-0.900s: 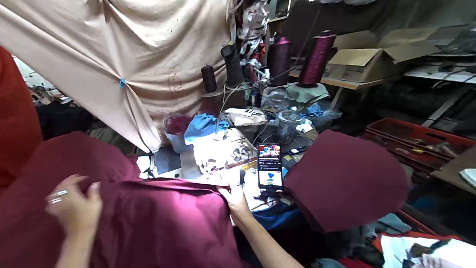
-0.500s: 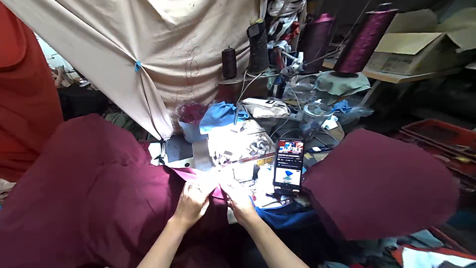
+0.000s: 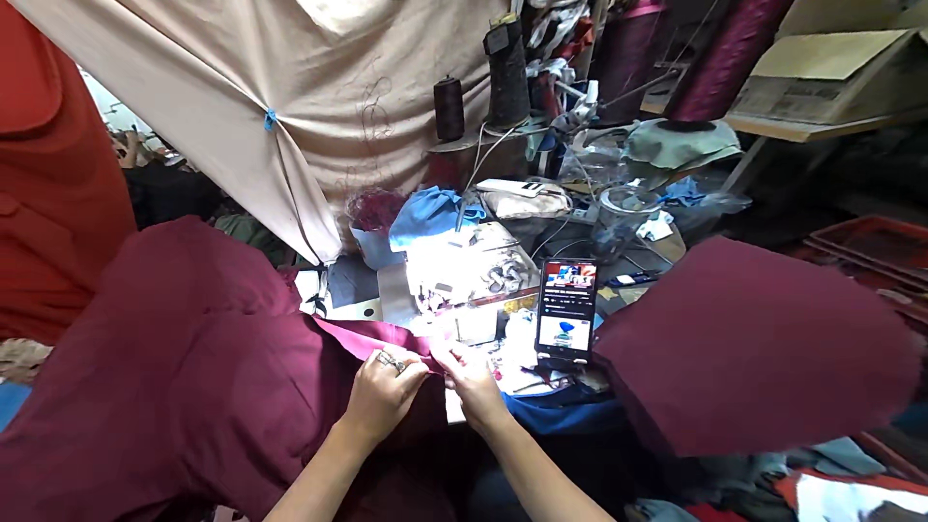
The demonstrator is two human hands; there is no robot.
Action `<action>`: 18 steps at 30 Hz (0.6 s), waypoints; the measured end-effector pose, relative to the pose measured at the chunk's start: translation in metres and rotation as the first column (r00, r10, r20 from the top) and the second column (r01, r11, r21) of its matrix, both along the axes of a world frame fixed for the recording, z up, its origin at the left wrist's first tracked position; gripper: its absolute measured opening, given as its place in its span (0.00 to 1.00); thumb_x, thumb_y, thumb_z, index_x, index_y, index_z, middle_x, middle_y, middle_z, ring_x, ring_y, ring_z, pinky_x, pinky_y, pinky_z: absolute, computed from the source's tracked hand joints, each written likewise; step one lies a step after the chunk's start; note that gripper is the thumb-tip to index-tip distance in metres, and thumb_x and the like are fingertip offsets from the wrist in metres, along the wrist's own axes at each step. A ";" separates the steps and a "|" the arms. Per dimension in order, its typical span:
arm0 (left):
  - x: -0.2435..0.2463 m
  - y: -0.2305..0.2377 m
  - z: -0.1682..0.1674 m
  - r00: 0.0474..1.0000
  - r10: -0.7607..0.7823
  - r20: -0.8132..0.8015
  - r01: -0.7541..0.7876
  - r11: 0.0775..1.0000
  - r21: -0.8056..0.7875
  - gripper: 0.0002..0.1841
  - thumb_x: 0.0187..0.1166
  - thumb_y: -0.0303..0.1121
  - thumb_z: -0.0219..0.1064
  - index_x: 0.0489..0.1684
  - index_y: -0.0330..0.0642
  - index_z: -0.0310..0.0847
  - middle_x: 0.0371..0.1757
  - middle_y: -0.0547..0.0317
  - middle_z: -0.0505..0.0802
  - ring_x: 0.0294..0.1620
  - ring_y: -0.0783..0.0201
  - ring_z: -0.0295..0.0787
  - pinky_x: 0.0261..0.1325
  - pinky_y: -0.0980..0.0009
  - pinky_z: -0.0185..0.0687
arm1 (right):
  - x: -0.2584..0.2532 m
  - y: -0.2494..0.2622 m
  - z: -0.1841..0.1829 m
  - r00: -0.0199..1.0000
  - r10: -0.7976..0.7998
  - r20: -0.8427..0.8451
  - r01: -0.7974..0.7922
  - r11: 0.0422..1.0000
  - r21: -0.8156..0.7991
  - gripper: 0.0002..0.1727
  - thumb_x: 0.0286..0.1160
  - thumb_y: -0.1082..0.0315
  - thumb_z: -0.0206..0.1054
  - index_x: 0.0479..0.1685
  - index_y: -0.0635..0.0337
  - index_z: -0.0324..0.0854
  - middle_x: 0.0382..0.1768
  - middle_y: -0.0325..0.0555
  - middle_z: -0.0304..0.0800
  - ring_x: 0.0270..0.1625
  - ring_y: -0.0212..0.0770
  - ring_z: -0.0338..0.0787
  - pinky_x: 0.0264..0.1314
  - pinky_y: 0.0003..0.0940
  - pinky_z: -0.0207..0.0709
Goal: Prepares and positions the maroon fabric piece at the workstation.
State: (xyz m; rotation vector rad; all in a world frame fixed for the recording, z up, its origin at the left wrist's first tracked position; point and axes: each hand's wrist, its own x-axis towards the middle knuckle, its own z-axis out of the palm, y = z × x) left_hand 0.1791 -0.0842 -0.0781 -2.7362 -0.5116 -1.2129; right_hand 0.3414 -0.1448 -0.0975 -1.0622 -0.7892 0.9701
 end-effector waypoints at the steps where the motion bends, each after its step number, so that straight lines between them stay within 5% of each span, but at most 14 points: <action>1: -0.003 -0.007 0.011 1.000 0.002 0.013 -0.002 0.999 -0.037 0.08 0.82 0.37 0.67 0.40 0.50 0.94 0.44 0.63 0.96 0.49 0.65 0.92 0.54 0.67 0.88 | 0.000 -0.001 -0.001 1.000 -0.013 0.029 0.012 1.000 0.028 0.08 0.81 0.70 0.67 0.35 0.63 0.89 0.29 0.40 0.89 0.34 0.30 0.87 0.39 0.27 0.82; 6: -0.022 -0.039 0.061 0.999 0.038 0.010 -0.037 0.995 -0.095 0.08 0.80 0.38 0.68 0.41 0.58 0.96 0.37 0.71 0.95 0.45 0.70 0.87 0.52 0.68 0.78 | 0.010 -0.010 -0.001 0.978 -0.125 0.164 0.109 0.989 0.100 0.06 0.77 0.71 0.71 0.34 0.62 0.90 0.31 0.40 0.91 0.36 0.30 0.88 0.45 0.27 0.84; 11: -0.025 -0.021 0.047 0.998 0.055 0.009 -0.052 0.973 -0.226 0.09 0.76 0.49 0.72 0.34 0.60 0.95 0.41 0.76 0.95 0.52 0.72 0.87 0.60 0.64 0.77 | -0.006 -0.029 0.007 0.959 -0.062 0.278 -0.001 0.975 0.223 0.05 0.74 0.69 0.73 0.40 0.62 0.91 0.35 0.39 0.94 0.39 0.28 0.92 0.49 0.26 0.87; 18: -0.021 -0.010 0.041 1.000 -0.014 -0.006 0.010 0.901 -0.434 0.09 0.75 0.47 0.72 0.33 0.57 0.93 0.52 0.77 0.96 0.60 0.75 0.86 0.66 0.64 0.77 | -0.017 -0.037 0.001 0.928 -0.094 0.360 -0.022 0.951 0.307 0.08 0.74 0.71 0.69 0.43 0.65 0.91 0.40 0.41 0.95 0.45 0.28 0.92 0.54 0.25 0.86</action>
